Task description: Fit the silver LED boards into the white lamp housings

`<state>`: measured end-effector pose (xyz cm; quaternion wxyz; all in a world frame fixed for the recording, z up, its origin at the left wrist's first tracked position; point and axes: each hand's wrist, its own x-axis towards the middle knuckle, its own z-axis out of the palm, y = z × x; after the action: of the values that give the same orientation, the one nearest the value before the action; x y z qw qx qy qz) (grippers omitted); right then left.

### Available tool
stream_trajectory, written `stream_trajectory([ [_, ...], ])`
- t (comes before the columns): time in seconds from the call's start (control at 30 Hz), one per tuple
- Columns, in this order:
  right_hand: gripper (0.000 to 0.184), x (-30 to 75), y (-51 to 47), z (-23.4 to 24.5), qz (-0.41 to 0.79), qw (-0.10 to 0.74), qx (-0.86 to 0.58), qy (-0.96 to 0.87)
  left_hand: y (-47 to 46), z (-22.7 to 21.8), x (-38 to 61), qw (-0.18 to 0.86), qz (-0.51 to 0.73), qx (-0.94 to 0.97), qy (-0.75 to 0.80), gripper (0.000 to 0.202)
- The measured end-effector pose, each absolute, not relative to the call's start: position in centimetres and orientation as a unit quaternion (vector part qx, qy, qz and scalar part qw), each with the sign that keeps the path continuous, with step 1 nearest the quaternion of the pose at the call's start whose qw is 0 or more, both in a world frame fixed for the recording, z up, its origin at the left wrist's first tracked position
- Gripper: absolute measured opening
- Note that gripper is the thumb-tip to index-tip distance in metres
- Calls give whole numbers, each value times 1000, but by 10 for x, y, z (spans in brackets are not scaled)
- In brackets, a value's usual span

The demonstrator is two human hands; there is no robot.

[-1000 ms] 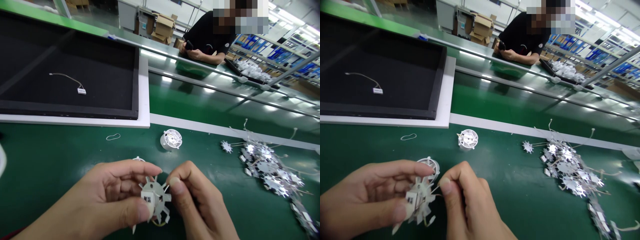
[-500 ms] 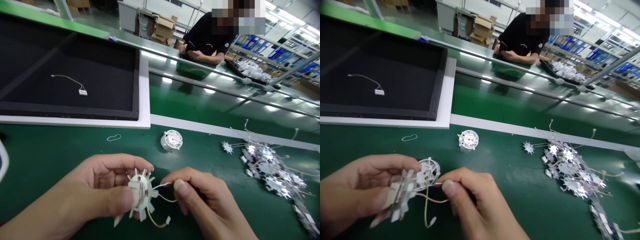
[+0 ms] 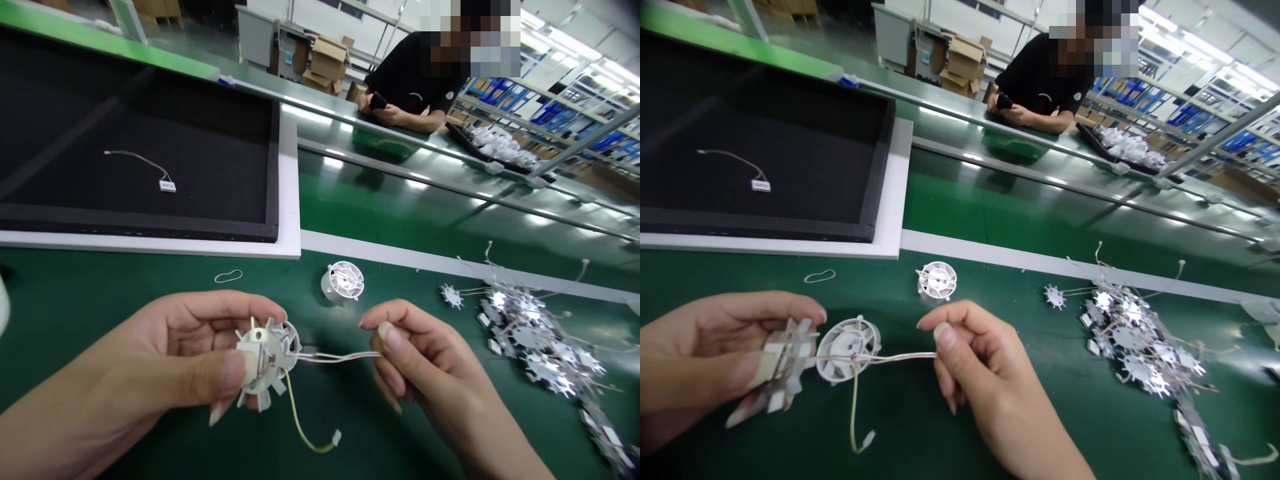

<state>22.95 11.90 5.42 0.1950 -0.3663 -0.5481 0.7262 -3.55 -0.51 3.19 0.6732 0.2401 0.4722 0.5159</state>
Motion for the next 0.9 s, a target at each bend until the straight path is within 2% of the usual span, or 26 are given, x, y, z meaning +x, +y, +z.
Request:
stream_trajectory([
  [0.13,39,227,122,54,700,173,-377,-581,-4,45,-28,664,478,229,527,42],
  [0.2,31,225,121,54,600,179,-409,-664,-3,52,-18,641,463,207,576,44],
  [0.3,14,223,113,53,401,249,-410,-780,-1,56,-3,605,455,240,607,43],
  [0.37,17,224,107,52,340,292,-363,-817,-1,54,2,577,454,297,611,47],
  [0.47,33,225,98,50,392,272,-290,-830,2,46,4,515,458,384,615,56],
  [0.57,43,223,92,48,462,229,-281,-809,3,39,3,464,454,445,617,56],
  [0.7,26,216,91,48,501,225,-330,-768,-2,32,5,420,455,484,619,47],
  [0.77,17,213,92,49,513,226,-332,-759,-6,29,5,405,466,486,619,36],
  [0.9,11,209,93,52,522,249,-304,-757,-10,26,8,328,471,528,626,19],
])
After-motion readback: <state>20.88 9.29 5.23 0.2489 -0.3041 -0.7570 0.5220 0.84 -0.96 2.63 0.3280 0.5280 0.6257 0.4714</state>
